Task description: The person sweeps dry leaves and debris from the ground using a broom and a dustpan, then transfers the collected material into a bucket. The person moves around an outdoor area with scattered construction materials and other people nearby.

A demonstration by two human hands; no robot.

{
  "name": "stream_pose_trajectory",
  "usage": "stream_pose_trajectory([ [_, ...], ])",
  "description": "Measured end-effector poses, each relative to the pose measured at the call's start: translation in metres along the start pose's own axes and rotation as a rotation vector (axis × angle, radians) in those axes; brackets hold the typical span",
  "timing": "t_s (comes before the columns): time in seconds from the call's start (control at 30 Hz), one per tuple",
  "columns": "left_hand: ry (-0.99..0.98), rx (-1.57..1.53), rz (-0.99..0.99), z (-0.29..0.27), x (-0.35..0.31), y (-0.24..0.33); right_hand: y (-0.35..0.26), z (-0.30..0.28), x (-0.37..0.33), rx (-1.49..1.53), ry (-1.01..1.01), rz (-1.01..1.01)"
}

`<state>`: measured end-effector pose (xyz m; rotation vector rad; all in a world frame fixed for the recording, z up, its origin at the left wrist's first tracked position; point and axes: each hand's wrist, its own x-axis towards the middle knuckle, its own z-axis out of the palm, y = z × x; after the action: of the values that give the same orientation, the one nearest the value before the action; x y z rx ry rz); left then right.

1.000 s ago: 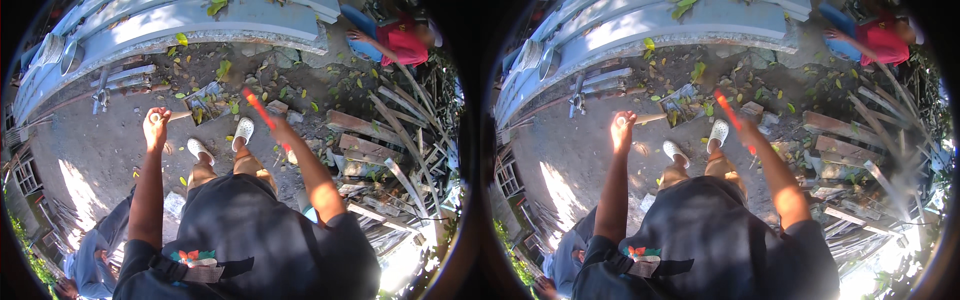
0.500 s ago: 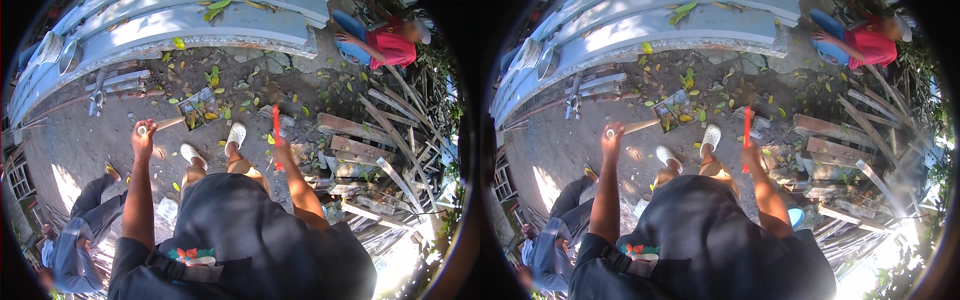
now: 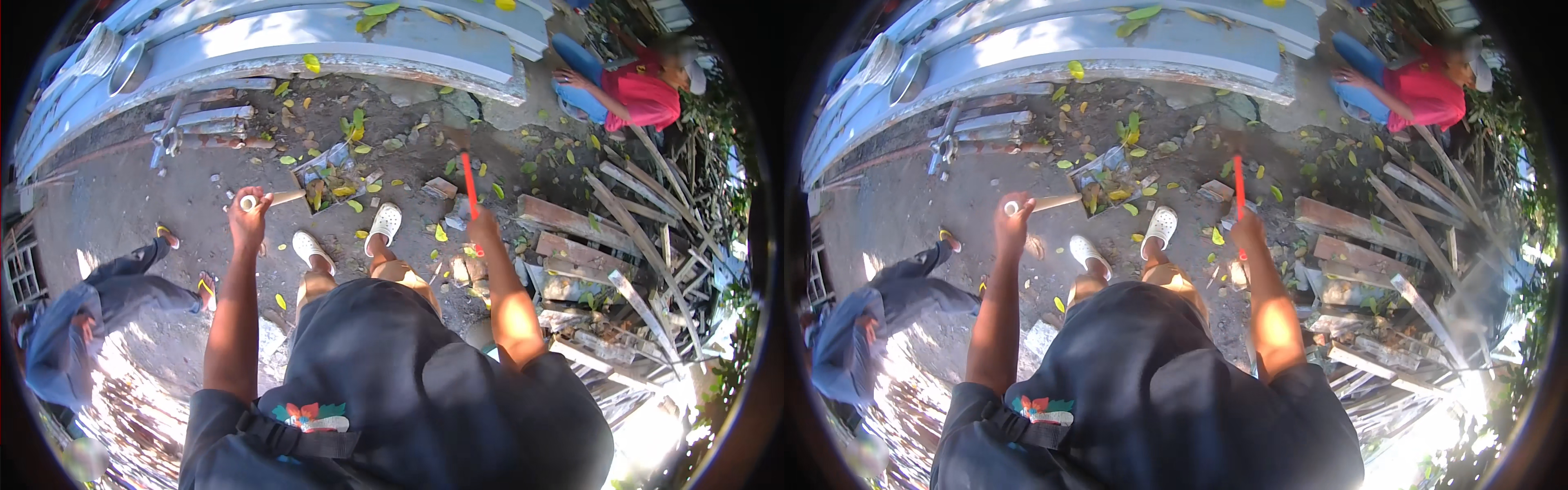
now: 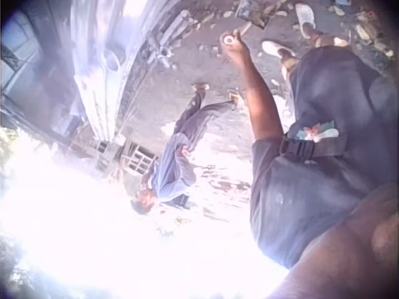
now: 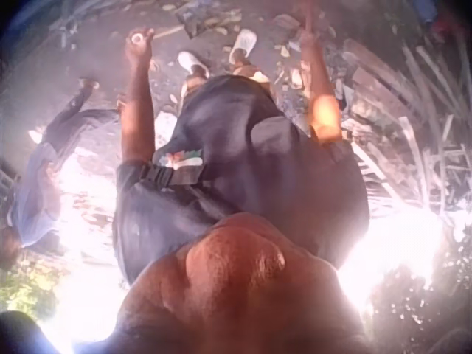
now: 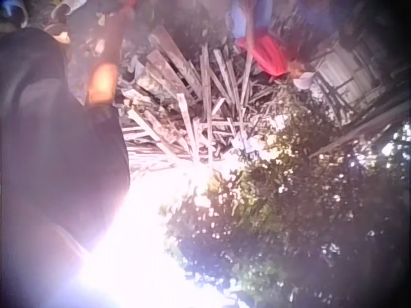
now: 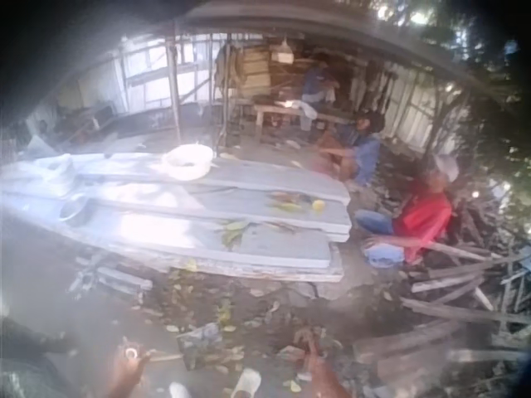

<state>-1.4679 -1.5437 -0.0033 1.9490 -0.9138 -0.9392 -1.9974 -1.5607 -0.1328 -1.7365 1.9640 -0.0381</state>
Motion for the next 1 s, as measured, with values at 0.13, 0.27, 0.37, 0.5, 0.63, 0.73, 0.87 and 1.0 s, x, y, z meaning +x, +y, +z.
stream_pose_trajectory([
  [0.13, 0.063, -0.072, 0.101, -0.008, 0.001, -0.018, -0.021, -0.002, -0.012, 0.302, -0.509, 0.329],
  [0.27, 0.17, -0.067, -0.176, -0.061, -0.007, -0.033, -0.081, -0.081, -0.044, 0.528, -0.682, 0.362],
  [0.37, 0.265, -0.239, -0.191, -0.089, -0.022, -0.051, -0.107, -0.076, -0.015, 0.39, -0.521, 0.121],
  [0.5, 0.336, -0.235, -0.27, -0.082, -0.026, -0.036, -0.162, -0.024, 0.083, 0.176, -0.345, -0.067],
  [0.63, 0.319, -0.158, -0.216, -0.059, -0.015, -0.022, -0.184, 0.079, 0.084, 0.301, -0.362, -0.046],
  [0.73, 0.32, -0.08, -0.191, -0.056, -0.001, -0.027, -0.176, 0.136, 0.01, 0.562, -0.72, -0.019],
  [0.87, 0.317, -0.156, -0.181, -0.075, -0.002, -0.071, -0.181, 0.04, -0.08, 0.732, -0.915, 0.179],
  [1.0, 0.277, -0.247, -0.086, -0.131, -0.006, -0.095, -0.148, -0.015, -0.095, 0.696, -0.787, 0.293],
])
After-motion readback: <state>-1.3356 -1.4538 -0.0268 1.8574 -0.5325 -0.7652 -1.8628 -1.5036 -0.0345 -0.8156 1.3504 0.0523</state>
